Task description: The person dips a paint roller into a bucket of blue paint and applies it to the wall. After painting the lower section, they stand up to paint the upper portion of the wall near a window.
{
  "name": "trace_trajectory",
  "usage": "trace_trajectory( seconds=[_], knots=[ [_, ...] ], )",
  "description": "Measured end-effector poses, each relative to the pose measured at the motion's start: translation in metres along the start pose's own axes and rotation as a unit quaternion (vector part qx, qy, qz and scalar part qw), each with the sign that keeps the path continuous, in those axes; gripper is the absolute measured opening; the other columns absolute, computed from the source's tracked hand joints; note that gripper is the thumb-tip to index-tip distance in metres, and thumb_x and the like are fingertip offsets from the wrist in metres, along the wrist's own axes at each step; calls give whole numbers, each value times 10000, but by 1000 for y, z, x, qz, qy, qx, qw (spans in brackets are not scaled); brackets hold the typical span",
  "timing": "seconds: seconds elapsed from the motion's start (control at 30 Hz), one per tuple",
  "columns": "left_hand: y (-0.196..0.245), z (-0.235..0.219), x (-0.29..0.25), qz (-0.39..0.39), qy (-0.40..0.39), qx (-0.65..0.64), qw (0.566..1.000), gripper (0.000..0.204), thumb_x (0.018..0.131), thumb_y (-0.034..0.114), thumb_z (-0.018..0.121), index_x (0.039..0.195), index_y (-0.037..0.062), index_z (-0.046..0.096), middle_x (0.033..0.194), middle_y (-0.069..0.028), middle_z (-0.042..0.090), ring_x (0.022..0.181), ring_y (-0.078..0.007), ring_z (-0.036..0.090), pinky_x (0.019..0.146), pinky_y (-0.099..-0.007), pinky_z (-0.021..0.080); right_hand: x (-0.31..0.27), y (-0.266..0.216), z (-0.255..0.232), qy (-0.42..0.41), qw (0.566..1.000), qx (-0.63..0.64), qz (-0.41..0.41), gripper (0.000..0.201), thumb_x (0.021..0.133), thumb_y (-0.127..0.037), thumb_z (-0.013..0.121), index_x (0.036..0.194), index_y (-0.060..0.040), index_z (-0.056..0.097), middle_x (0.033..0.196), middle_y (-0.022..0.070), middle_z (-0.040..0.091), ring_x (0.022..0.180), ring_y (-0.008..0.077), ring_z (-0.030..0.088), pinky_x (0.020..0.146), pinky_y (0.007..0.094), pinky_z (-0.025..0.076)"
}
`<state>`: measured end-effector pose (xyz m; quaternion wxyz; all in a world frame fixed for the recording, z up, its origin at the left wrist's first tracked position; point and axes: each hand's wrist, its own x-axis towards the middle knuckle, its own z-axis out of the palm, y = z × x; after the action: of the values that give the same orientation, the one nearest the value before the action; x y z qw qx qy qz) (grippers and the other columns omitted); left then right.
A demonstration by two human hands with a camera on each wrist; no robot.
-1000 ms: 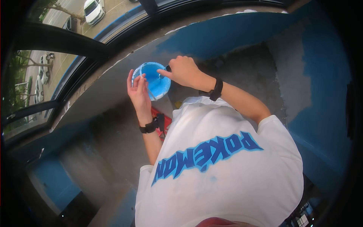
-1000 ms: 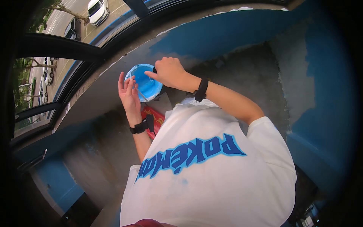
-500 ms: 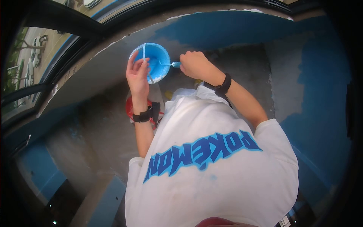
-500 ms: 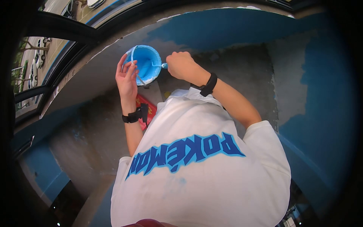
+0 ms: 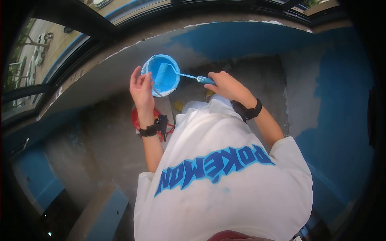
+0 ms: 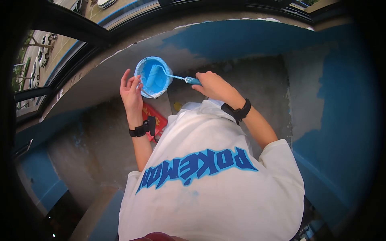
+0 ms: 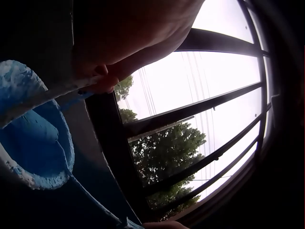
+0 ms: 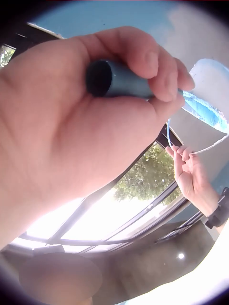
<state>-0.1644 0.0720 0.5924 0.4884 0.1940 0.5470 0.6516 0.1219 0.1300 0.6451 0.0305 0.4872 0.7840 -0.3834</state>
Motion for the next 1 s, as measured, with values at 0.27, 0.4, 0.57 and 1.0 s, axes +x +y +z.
trace_trajectory(
  seconds=[0.27,0.4,0.57,1.0],
  knots=[
    [-10,-2,14,-37,16,-17,999,505,895,-21,656,1364,25,475,953,-96,672,890,-144,613,707,-250,489,-32,14,4,49,994,90,40,257,911,-233,672,944,20,640,741,218,637,634,355,600,616,387,473],
    [-17,-10,18,-49,45,-1,998,499,890,-28,652,1356,17,479,977,-104,681,871,-135,608,700,-244,484,-35,16,-8,75,983,147,81,286,909,-250,675,920,35,650,704,214,632,615,334,609,603,397,468],
    [-25,-28,20,-53,77,-3,996,442,899,-37,621,1322,-5,496,951,-91,687,817,-108,599,660,-225,469,-25,26,-8,110,972,171,116,333,920,-290,653,901,42,657,684,180,622,607,271,598,599,381,459],
    [-70,-129,-8,-50,168,-17,984,409,877,-18,632,1277,9,549,925,-70,696,805,-105,579,693,-253,461,-6,63,8,150,885,394,199,339,968,-316,598,794,-25,577,602,-10,510,449,59,436,408,242,334]
  ],
)
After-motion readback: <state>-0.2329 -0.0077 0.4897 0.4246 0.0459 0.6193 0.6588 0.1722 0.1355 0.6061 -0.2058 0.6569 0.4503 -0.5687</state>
